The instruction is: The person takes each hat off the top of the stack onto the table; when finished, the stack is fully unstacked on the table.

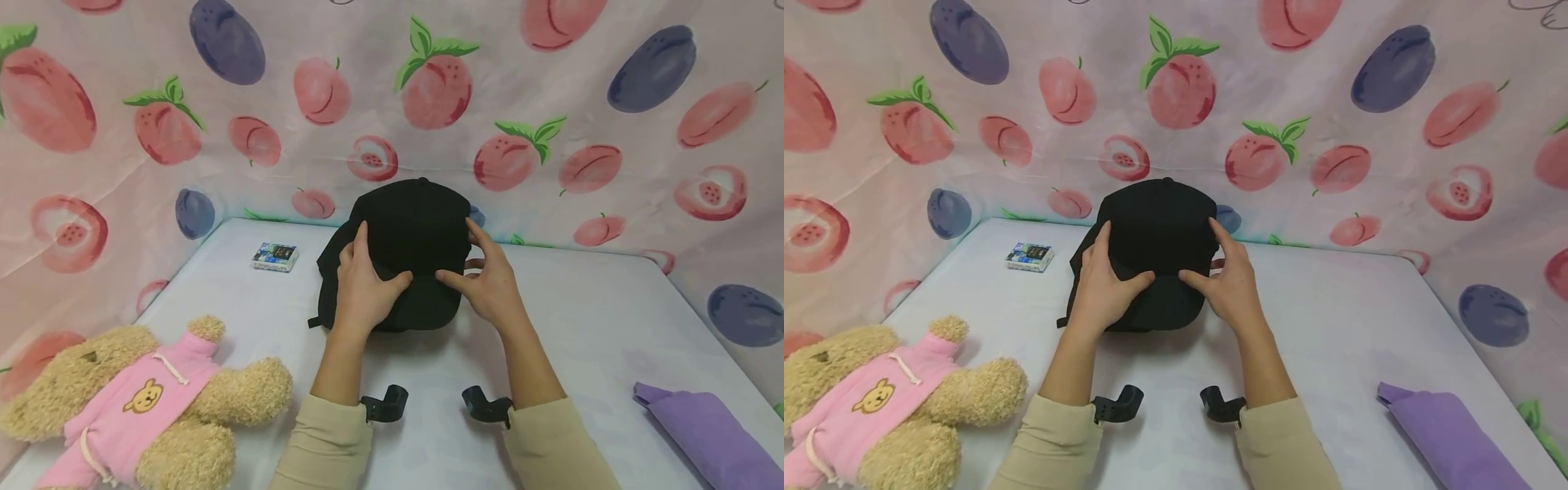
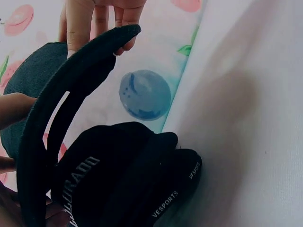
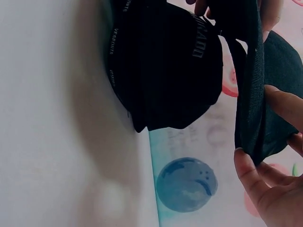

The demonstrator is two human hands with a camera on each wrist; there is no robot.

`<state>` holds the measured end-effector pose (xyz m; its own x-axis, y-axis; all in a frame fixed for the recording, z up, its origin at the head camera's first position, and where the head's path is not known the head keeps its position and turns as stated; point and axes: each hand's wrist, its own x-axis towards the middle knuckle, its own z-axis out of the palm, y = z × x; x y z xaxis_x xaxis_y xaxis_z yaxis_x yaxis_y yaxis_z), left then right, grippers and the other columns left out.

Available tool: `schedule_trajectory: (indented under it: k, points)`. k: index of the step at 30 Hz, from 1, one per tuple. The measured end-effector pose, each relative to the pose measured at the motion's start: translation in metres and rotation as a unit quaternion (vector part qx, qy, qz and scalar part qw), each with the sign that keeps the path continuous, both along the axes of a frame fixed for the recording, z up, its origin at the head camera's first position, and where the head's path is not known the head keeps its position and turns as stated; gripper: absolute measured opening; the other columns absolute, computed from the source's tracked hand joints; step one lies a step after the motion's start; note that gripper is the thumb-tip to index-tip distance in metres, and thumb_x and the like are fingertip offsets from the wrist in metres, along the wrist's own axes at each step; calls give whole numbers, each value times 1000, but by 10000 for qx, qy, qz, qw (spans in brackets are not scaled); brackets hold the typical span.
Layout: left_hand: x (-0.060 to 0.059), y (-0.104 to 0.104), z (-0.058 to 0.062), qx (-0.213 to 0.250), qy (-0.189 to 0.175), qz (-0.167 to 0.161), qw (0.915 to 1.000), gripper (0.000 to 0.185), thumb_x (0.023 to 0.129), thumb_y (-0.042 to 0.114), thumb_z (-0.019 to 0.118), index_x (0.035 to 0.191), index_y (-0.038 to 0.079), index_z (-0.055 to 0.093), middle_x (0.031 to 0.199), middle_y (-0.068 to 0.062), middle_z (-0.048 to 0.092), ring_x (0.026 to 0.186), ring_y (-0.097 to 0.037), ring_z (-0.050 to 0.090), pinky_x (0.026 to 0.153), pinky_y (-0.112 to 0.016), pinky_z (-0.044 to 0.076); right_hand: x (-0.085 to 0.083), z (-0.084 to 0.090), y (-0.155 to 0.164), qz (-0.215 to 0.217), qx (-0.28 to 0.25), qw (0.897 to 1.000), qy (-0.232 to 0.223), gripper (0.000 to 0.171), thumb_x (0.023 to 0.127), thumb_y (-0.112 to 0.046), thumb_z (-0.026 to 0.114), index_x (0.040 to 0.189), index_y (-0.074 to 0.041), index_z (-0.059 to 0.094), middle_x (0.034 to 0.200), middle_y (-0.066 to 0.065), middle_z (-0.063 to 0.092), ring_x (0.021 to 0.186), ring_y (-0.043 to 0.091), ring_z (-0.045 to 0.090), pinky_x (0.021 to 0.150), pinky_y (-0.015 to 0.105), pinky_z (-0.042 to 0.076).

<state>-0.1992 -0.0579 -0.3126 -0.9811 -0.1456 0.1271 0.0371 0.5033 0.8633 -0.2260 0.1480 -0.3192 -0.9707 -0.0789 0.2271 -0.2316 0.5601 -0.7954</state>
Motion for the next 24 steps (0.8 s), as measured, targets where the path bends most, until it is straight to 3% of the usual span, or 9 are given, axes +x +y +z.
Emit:
schedule_trajectory:
  k: [16,24]
  points:
    - [4,15,1,17,324,-160,9993,105,86,31,82,167,25,16,165,-18,26,149,-41,29,118,-61,35,11,5,16,-198,152,9995,190,98,88,-20,83,166,-27,24,159,17,41,115,37,63,96,50,56]
    - [4,30,-2,232,511,-231,9982,102,85,29,83,166,26,21,164,-16,28,148,-38,32,117,-60,37,18,4,33,-247,133,9994,188,98,89,-23,83,166,-29,23,160,16,42,113,35,64,82,14,50]
